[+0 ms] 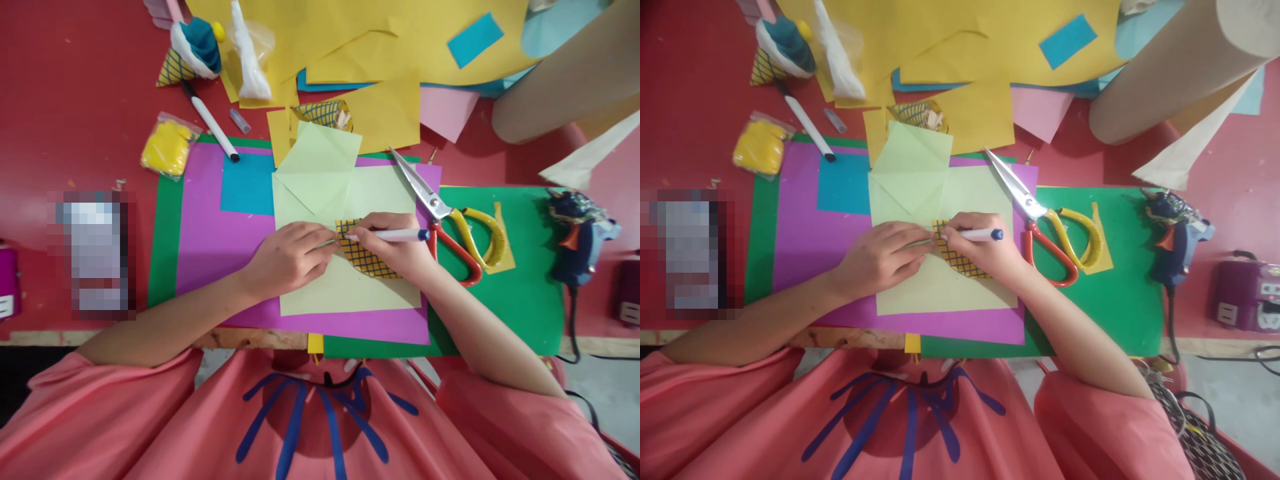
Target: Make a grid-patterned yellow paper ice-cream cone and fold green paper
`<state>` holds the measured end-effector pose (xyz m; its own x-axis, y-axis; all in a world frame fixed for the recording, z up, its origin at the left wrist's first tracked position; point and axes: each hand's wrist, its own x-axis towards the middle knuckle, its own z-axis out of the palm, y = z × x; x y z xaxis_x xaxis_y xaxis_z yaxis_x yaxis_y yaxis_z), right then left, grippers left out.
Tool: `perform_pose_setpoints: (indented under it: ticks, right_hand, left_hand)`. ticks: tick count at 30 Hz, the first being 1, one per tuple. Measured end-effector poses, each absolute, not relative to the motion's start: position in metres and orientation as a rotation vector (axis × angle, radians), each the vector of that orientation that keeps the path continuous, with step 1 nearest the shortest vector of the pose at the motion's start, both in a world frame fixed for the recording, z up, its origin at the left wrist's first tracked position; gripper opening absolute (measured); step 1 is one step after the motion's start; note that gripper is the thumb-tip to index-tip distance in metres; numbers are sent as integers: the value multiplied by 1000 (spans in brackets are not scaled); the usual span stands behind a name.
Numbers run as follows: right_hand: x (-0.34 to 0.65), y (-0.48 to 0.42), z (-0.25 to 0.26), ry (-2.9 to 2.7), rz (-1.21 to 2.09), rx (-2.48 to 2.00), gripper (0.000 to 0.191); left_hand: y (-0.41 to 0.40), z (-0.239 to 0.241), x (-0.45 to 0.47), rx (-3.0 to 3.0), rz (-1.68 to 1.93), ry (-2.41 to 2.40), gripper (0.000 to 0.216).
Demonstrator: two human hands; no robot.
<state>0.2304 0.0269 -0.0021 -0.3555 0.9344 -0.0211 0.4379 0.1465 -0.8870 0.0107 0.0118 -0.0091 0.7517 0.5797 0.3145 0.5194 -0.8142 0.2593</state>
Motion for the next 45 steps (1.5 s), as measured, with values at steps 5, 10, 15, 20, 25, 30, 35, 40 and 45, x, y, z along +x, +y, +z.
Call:
perform_pose_setpoints:
  ticks: [5,10,15,20,25,30,35,40,45]
  right_hand:
    - [231,27,-1,-1892,1172,-1294,18]
    - [231,27,-2,-1937,1174,-1263,19]
    - [231,28,-4,-1992,1145,-1229,25]
    - [231,28,-3,-2005,1187,-1223,23]
    - [231,27,-1,-2001,1238,-1213,26]
    - [237,27,3,-1746,1347,-1223,30]
    - [253,28,9,-1601,1082,-1368,36]
    - [265,33,13,-1932,755,-1477,28]
    - [266,36,8,-2046,723,-1440,26]
  left_hand:
    - [11,-10,10,2770,553,892,23]
    - [11,-10,10,2786,528,899,24]
    - [12,-9,10,2795,542,875,24]
    - [12,-9,10,2784,537,875,24]
    - [11,-9,9,2772,539,877,25]
    - [11,-10,9,2764,532,884,23]
    - [12,-11,9,2757,517,877,22]
    - [12,-11,8,2740,519,866,22]
    - [12,-12,8,2773,535,856,23]
